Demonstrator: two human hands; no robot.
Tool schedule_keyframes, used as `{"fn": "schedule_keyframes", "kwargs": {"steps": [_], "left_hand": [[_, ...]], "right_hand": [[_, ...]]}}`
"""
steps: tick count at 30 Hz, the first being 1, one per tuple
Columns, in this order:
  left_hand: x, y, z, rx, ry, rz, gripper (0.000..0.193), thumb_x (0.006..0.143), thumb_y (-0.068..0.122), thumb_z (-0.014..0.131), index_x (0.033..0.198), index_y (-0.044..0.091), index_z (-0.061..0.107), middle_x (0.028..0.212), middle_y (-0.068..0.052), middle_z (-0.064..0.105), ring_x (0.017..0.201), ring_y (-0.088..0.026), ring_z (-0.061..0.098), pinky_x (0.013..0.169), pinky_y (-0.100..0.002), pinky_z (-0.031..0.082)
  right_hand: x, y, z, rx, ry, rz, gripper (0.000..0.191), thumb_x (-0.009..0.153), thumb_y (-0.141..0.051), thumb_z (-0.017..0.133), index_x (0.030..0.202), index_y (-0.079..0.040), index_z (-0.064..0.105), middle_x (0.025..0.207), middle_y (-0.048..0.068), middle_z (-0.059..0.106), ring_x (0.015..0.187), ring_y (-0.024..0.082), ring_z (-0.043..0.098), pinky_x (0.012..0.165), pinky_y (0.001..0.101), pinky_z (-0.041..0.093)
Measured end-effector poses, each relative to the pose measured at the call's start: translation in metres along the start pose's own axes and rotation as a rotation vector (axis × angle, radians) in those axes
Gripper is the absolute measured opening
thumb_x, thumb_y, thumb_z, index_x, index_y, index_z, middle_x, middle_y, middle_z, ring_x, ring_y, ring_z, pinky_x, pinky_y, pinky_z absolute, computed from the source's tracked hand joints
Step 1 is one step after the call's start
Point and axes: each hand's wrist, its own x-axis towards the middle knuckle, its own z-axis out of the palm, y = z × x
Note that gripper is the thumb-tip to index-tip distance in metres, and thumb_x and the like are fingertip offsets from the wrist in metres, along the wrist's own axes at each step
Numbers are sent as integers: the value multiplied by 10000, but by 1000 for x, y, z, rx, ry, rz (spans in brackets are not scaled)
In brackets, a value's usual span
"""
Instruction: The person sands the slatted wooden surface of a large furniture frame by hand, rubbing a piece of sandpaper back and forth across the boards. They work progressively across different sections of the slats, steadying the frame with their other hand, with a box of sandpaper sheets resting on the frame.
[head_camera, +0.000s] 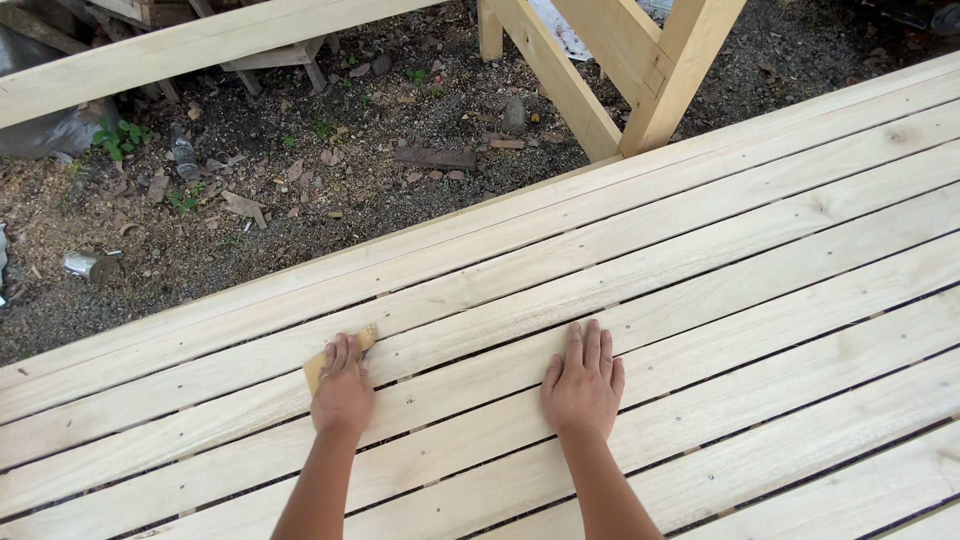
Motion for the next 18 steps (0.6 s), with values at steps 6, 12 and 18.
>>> {"fn": "schedule_keyframes", "kwargs": {"steps": [6,12,18], "left_hand": [[6,119,63,-120,59,166,580,1050,298,376,1582,76,314,1680,-88,251,1540,-255,231,1240,-435,201],[15,209,70,-157,-56,462,569,1025,265,442,1560,91,362,1664,-56,297,1534,-226,254,1242,-427,208],[-16,94,24,-67,138,188,547,1022,249,454,1545,90,433,1644,-57,342,1513,-228,299,1195,-429,293]], "right_hand": [[5,-23,1,-9,-87,170,656,996,-442,341,1573,-136,282,1696,52,128,1556,246,56,1220,533,77],[7,-28,-2,14,-144,206,662,998,-457,330,1585,-159,266,1703,46,111,1575,231,17,1234,552,49],[6,-26,-1,-1,-149,181,651,1010,-443,307,1588,-149,257,1700,65,86,1566,256,5,1219,560,44]]}}
